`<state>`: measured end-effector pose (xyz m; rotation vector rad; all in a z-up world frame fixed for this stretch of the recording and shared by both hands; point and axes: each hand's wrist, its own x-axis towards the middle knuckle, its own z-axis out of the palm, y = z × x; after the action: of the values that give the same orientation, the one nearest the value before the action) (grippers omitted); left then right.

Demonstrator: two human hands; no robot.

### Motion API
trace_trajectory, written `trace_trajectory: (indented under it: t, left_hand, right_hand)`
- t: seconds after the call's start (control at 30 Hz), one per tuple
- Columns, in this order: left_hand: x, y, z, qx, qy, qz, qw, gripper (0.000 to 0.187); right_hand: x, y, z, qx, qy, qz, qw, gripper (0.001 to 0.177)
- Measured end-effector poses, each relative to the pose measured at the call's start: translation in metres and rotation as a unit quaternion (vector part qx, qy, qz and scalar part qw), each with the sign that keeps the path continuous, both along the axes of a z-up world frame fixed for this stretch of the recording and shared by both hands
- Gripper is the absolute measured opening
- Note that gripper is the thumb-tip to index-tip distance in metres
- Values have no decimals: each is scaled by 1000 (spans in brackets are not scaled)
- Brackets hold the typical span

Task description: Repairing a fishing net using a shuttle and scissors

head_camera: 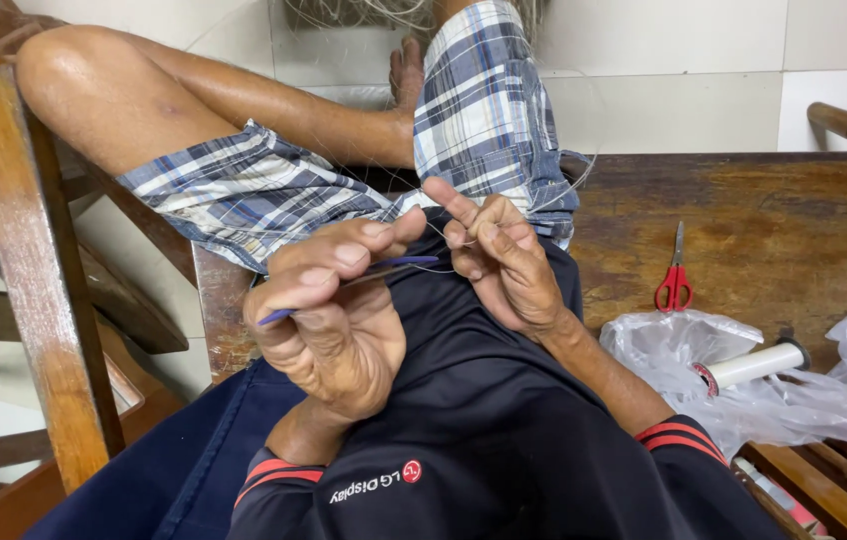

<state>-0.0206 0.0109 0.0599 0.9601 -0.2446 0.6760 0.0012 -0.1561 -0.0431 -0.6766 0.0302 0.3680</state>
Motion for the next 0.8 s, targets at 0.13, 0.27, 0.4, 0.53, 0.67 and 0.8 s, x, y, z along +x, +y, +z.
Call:
trace_trajectory:
  t: [0.13, 0.27, 0.4, 0.53, 0.67, 0.8]
  left_hand:
    - [5, -3, 5, -18, 0, 15, 1000, 13]
    - [5, -2, 2, -46, -8, -11, 999, 18]
    - [6, 7, 2, -52, 50, -32, 997, 19]
    - [12, 27, -6, -112, 100, -100, 984, 21]
    - [20, 30, -21, -100, 81, -22, 991, 21]
    - [21, 41, -21, -195, 135, -135, 962, 21]
  right_hand:
    - [1, -4, -2, 3, 3, 9, 1000, 29]
    - [3, -7, -5, -3, 1, 5, 1000, 24]
    - [5, -9, -10, -6, -1, 2, 1000, 25]
    - [5, -11, -11, -18, -9, 5, 1000, 25]
    - [5, -11, -10, -22, -7, 12, 1000, 23]
    - [6, -10, -5, -43, -5, 0, 999, 24]
